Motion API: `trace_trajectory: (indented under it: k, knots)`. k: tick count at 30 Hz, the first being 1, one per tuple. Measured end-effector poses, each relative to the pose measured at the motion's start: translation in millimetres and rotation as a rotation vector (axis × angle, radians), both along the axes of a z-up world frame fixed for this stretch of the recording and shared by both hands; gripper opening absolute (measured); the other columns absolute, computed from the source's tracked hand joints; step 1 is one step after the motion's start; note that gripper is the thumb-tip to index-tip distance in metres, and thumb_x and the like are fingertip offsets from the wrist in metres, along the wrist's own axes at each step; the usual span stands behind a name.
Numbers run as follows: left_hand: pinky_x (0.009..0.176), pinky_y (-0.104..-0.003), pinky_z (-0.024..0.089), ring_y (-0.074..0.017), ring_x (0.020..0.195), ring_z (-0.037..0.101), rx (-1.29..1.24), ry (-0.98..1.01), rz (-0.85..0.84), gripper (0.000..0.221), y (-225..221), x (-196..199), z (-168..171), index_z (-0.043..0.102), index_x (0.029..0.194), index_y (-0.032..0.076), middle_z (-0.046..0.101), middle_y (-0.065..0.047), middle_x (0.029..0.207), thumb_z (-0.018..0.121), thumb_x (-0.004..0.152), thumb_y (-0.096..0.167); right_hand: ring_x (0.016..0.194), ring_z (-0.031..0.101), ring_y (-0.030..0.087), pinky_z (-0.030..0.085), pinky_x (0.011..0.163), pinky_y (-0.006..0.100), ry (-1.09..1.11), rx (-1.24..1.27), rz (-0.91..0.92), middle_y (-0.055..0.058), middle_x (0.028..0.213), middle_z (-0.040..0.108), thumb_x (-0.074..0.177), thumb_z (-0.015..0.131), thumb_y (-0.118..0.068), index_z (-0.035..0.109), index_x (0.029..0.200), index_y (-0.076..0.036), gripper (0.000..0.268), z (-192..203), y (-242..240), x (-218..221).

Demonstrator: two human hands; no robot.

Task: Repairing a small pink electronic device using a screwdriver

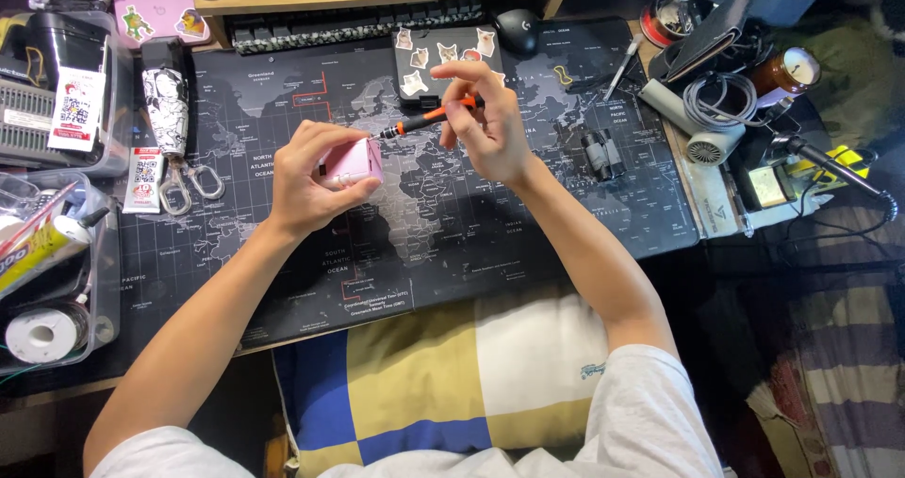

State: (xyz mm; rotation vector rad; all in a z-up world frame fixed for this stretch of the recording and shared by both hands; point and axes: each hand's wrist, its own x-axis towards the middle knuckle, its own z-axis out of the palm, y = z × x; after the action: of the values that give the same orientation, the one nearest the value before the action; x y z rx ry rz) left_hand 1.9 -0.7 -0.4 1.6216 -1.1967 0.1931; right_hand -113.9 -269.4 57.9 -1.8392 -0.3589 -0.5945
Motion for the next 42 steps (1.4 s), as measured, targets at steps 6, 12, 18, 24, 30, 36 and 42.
trace_trajectory:
  k: [6, 12, 18, 24, 30, 36, 42]
  knots:
    - [0.102, -0.038, 0.049, -0.0252, 0.109, 0.068, -0.003, -0.005, 0.003, 0.052, 0, -2, 2, 0.077, 0.129, 0.004, 0.08, -0.012, 0.125, 0.094, 0.091, 0.036, 0.06, 0.071, 0.018, 0.058, 0.049, 0.022, -0.037, 0.045, 0.05, 0.013, 0.104, 0.061, 0.114, 0.049, -0.014, 0.054, 0.144, -0.011, 0.03, -5, -1, 4]
    - [0.101, -0.038, 0.051, -0.0256, 0.11, 0.067, -0.001, 0.002, 0.005, 0.054, 1, -1, 2, 0.077, 0.129, 0.003, 0.08, -0.012, 0.126, 0.095, 0.09, 0.035, 0.057, 0.07, 0.015, 0.044, 0.051, 0.022, 0.002, -0.032, -0.039, 0.004, 0.071, 0.06, 0.121, 0.047, -0.027, 0.057, 0.138, -0.012, 0.024, 2, 2, 0]
    - [0.101, -0.038, 0.05, -0.0257, 0.109, 0.067, -0.006, 0.009, 0.002, 0.052, 1, -2, 2, 0.077, 0.128, 0.003, 0.08, -0.012, 0.125, 0.095, 0.09, 0.034, 0.054, 0.066, 0.014, 0.05, 0.047, 0.021, -0.028, -0.019, -0.027, 0.007, 0.088, 0.059, 0.113, 0.046, -0.013, 0.056, 0.139, -0.009, 0.028, 0, 3, 1]
    - [0.101, -0.038, 0.049, -0.0251, 0.109, 0.068, -0.005, 0.011, 0.008, 0.05, 0, -2, 4, 0.077, 0.128, 0.003, 0.08, -0.012, 0.125, 0.095, 0.091, 0.033, 0.05, 0.058, 0.011, 0.042, 0.048, 0.022, -0.03, -0.043, -0.036, 0.002, 0.074, 0.053, 0.117, 0.045, -0.019, 0.058, 0.137, -0.011, 0.026, 0, 2, 1]
    - [0.1, -0.038, 0.05, -0.0256, 0.109, 0.067, -0.005, 0.011, 0.009, 0.05, 0, -1, 1, 0.077, 0.128, 0.003, 0.079, -0.013, 0.125, 0.094, 0.092, 0.032, 0.05, 0.06, 0.011, 0.044, 0.044, 0.021, -0.056, -0.061, -0.033, 0.005, 0.083, 0.06, 0.12, 0.047, -0.018, 0.056, 0.138, -0.01, 0.022, -2, 1, 0]
    - [0.097, -0.036, 0.052, -0.0244, 0.11, 0.067, -0.002, 0.141, -0.053, 0.046, 2, -2, 5, 0.076, 0.128, 0.003, 0.079, -0.012, 0.124, 0.089, 0.093, 0.03, 0.054, 0.06, 0.013, 0.049, 0.051, 0.023, -0.069, -0.036, -0.002, 0.01, 0.096, 0.06, 0.113, 0.051, -0.002, 0.056, 0.138, -0.011, 0.027, 9, 8, -6]
    - [0.083, -0.028, 0.053, -0.0177, 0.1, 0.069, -0.056, 0.462, -0.227, 0.052, 4, 0, -12, 0.076, 0.128, 0.005, 0.077, -0.01, 0.119, 0.08, 0.092, 0.042, 0.077, 0.058, 0.021, 0.052, 0.057, 0.03, -0.227, -0.082, 0.025, 0.015, 0.097, 0.057, 0.104, 0.051, 0.001, 0.057, 0.136, -0.006, 0.033, 11, 8, -7]
